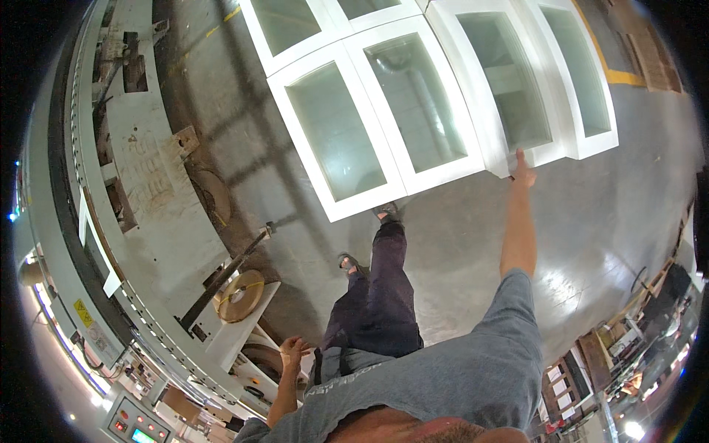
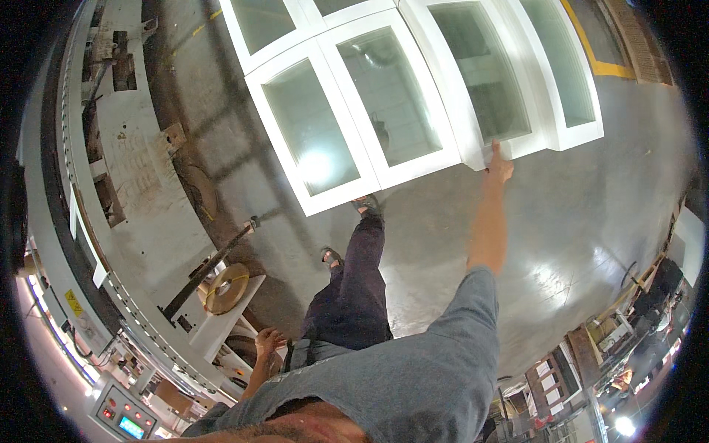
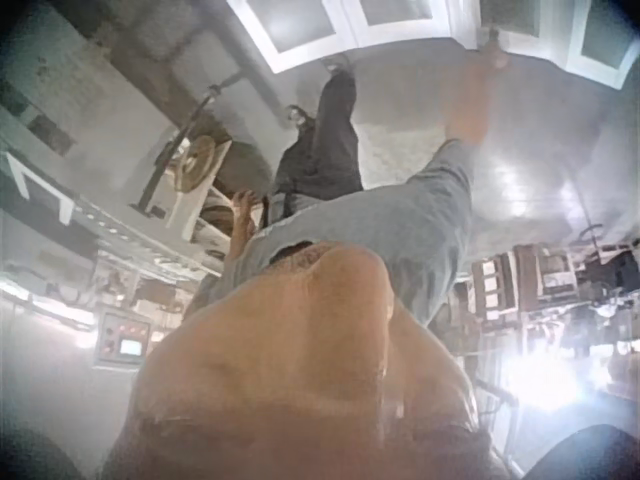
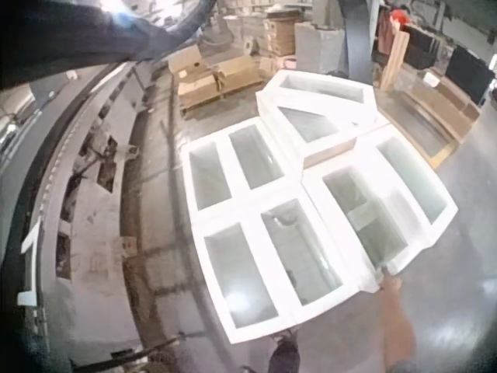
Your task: The person repeatedly picks up white window frames from a stack, places them on a machine table, and returns them to the stack. The person handles the frames by hand without using tools.
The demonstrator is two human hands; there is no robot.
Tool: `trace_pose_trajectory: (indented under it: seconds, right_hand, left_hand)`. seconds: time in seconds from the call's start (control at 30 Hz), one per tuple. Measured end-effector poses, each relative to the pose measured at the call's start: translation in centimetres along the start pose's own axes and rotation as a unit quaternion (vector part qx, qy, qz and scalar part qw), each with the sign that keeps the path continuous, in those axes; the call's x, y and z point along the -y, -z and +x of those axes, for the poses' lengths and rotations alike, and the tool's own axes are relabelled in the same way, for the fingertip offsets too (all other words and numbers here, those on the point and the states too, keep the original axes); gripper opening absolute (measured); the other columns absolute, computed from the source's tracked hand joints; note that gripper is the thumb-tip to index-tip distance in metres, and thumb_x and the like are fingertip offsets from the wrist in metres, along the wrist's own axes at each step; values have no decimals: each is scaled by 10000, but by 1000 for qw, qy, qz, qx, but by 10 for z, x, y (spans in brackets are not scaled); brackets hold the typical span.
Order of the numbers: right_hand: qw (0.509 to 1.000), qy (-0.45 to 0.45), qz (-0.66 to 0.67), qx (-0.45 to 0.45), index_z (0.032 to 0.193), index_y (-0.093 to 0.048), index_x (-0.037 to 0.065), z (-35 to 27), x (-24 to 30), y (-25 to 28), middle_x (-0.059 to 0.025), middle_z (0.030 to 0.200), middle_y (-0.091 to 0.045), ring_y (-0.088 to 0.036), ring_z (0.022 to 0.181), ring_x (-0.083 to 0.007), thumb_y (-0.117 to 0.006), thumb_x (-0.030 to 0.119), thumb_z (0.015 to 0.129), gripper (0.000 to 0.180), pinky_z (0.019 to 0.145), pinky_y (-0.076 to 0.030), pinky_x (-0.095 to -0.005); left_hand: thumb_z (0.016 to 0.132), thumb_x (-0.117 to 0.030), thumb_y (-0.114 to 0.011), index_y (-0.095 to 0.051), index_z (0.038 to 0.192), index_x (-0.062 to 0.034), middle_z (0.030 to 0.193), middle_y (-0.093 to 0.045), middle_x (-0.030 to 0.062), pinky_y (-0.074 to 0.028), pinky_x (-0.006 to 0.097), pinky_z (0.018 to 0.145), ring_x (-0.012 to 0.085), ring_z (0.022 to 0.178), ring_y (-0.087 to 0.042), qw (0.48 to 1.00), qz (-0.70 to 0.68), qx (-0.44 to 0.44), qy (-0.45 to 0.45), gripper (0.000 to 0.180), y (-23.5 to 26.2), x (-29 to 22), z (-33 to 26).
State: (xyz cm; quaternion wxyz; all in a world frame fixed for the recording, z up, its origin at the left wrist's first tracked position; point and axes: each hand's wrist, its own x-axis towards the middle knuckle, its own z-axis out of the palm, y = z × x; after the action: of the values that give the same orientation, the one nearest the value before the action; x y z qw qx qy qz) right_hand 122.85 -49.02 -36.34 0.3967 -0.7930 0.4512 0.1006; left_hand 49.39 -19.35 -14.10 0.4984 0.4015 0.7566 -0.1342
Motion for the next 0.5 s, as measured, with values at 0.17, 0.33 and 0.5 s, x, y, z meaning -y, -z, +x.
trace_pose_trajectory:
  seconds: [0.17, 0.33, 0.5]
  right_hand:
    - [994, -14, 73, 79, 999, -625, -44, 19, -36, 41, -99, 931, -632, -539, 683, -199, -860, 331, 688, 540, 480, -382, -361]
    - [927, -4, 342, 153, 1107, -603, -43, -32, -86, 63, -122, 1046, -634, -606, 912, -265, -812, 158, 755, 456, 722, -500, -415]
    - [805, -79, 477, 345, 1309, -520, 74, -85, -107, 103, -69, 1213, -580, -547, 1124, -247, -700, 209, 838, 522, 973, -468, -424]
  left_hand:
    - [882, -139, -638, -541, 1147, 105, 902, -664, 183, -578, 344, 608, 251, 724, -685, 998, -4, 52, -17, 372, -13, -21, 1]
    - [881, -151, -642, -545, 1159, 108, 916, -671, 191, -577, 336, 600, 245, 730, -689, 999, -14, 11, -50, 392, -16, -46, -14]
    - [873, -132, -618, -551, 1153, 104, 909, -672, 187, -574, 329, 588, 245, 733, -689, 997, -37, 23, -67, 373, -20, -55, -22]
